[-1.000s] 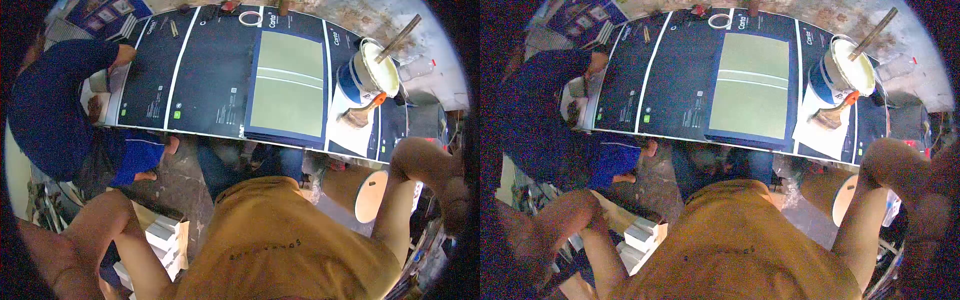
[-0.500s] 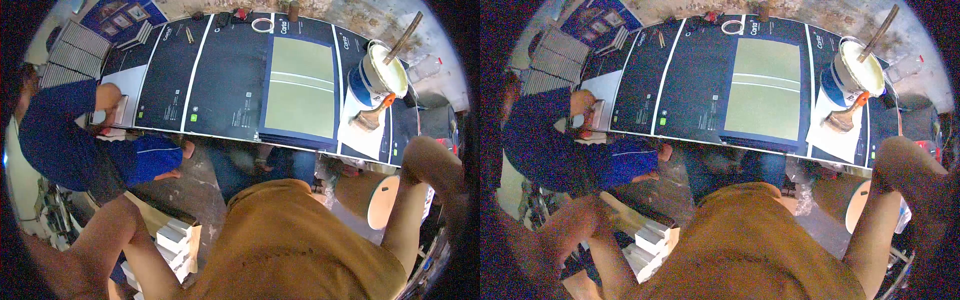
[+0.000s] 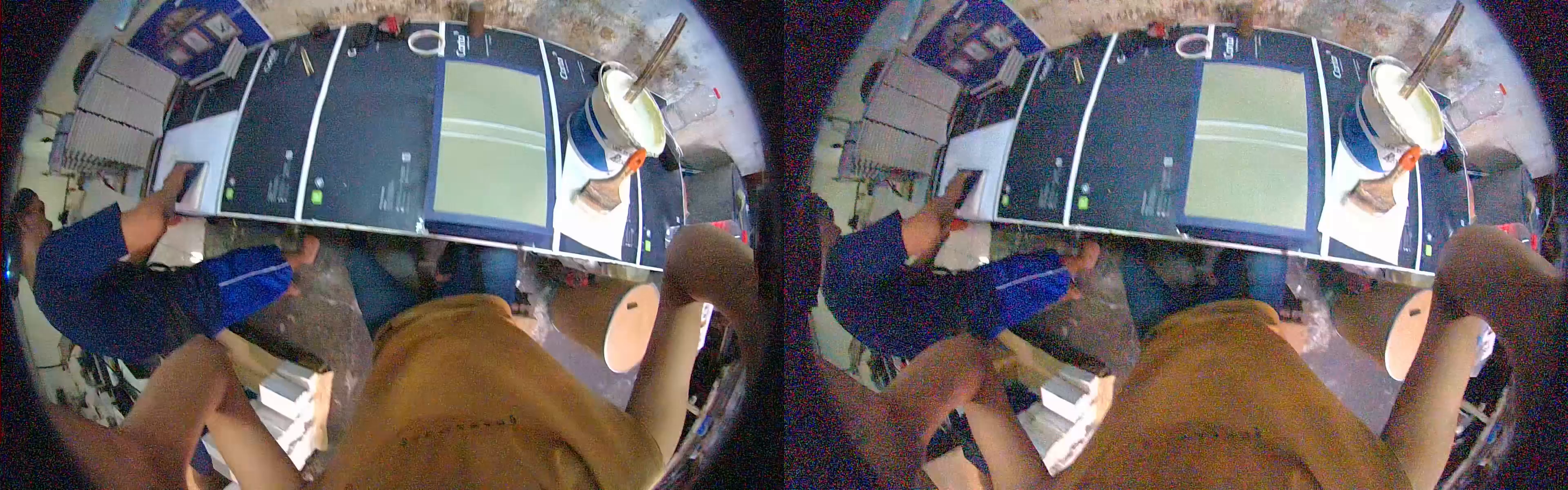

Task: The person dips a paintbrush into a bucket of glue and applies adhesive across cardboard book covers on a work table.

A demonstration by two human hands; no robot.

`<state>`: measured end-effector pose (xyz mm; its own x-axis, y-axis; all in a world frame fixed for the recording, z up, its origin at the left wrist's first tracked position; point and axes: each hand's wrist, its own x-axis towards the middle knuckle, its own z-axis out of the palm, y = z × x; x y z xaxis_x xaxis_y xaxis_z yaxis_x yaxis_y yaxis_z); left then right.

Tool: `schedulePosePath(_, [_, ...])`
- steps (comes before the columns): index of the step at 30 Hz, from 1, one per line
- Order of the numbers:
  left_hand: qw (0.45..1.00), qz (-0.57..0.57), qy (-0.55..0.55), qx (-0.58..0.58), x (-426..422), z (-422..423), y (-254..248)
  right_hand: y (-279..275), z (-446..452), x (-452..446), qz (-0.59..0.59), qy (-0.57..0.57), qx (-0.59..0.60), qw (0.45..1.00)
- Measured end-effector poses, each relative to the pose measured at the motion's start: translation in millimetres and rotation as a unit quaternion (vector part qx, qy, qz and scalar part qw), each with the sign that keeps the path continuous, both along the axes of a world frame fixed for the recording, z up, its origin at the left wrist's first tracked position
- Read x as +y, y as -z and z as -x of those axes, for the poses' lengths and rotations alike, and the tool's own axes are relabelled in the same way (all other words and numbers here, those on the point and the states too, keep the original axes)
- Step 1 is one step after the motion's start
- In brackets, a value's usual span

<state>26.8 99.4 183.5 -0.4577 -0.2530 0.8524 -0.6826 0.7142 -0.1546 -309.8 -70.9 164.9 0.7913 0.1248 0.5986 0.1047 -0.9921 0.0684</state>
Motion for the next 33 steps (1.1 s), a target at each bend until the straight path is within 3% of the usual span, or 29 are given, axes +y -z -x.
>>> schedulePosePath(15, [1.000,-0.001,-0.006,0.021,1.6,-3.0,-2.1,25.0,9.6,-3.7,-0.057,0.049,-0.029,0.997])
schedulePosePath(33, [1.000,0.018,0.020,0.011,-3.5,8.0,10.3,31.1,27.3,5.2,-0.025,0.063,-0.033,0.997])
